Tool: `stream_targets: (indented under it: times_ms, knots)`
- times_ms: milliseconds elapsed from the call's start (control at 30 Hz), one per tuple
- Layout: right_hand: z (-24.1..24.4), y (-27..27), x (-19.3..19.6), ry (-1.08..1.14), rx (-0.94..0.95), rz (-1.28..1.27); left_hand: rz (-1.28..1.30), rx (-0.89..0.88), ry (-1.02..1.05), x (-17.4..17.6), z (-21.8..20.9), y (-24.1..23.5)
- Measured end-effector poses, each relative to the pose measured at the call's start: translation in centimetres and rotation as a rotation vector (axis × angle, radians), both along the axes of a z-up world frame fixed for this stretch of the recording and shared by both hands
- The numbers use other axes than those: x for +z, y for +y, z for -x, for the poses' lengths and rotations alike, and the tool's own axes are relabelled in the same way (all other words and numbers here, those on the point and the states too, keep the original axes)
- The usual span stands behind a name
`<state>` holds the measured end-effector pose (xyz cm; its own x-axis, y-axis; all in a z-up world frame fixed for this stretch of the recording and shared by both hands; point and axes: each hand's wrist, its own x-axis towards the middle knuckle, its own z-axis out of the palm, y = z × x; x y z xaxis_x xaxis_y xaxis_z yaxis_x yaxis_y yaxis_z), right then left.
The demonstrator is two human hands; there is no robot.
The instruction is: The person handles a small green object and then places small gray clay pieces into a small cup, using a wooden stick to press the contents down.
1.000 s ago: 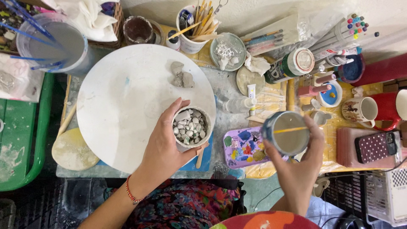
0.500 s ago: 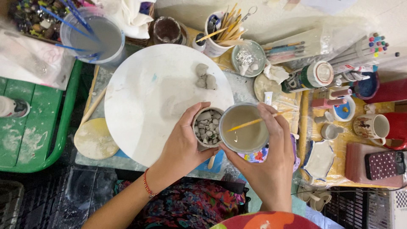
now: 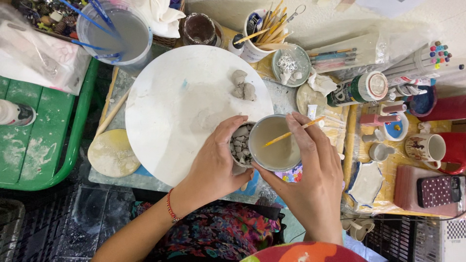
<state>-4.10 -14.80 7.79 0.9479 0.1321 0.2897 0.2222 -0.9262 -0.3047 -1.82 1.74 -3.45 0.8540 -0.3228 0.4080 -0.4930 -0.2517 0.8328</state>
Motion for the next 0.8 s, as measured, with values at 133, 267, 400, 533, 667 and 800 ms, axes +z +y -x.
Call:
stream_targets:
  times_ms: [133,267,400,533,667,800]
  knots:
    - [0.0,-0.1,-0.1,0.012,0.018,-0.103,0.012,-0.035,0.022,-0.1,0.1,0.4]
    - [-0.1,0.0,-0.1,0.027,0.019,-0.134,0.032,-0.012,0.038,-0.9,0.3,0.2]
    - [-0.1,0.2,-0.1,0.027,0.034,-0.095,0.062,0.074,0.009,-1.7,0.3,-0.6]
    - [-0.1,0.6,0.0,0.044,0.012,-0.038,0.050,0.088,0.029,-1.3,0.3,-0.7]
    - [-0.2,0.8,0.0,0.047,0.036,-0.024,0.038,0.036,0.034,-0.8,0.3,-0.2]
    - [-0.2,0.9,0.0,0.067,0.036,-0.034,0.059,0.026,0.056,-0.7,0.4,0.0]
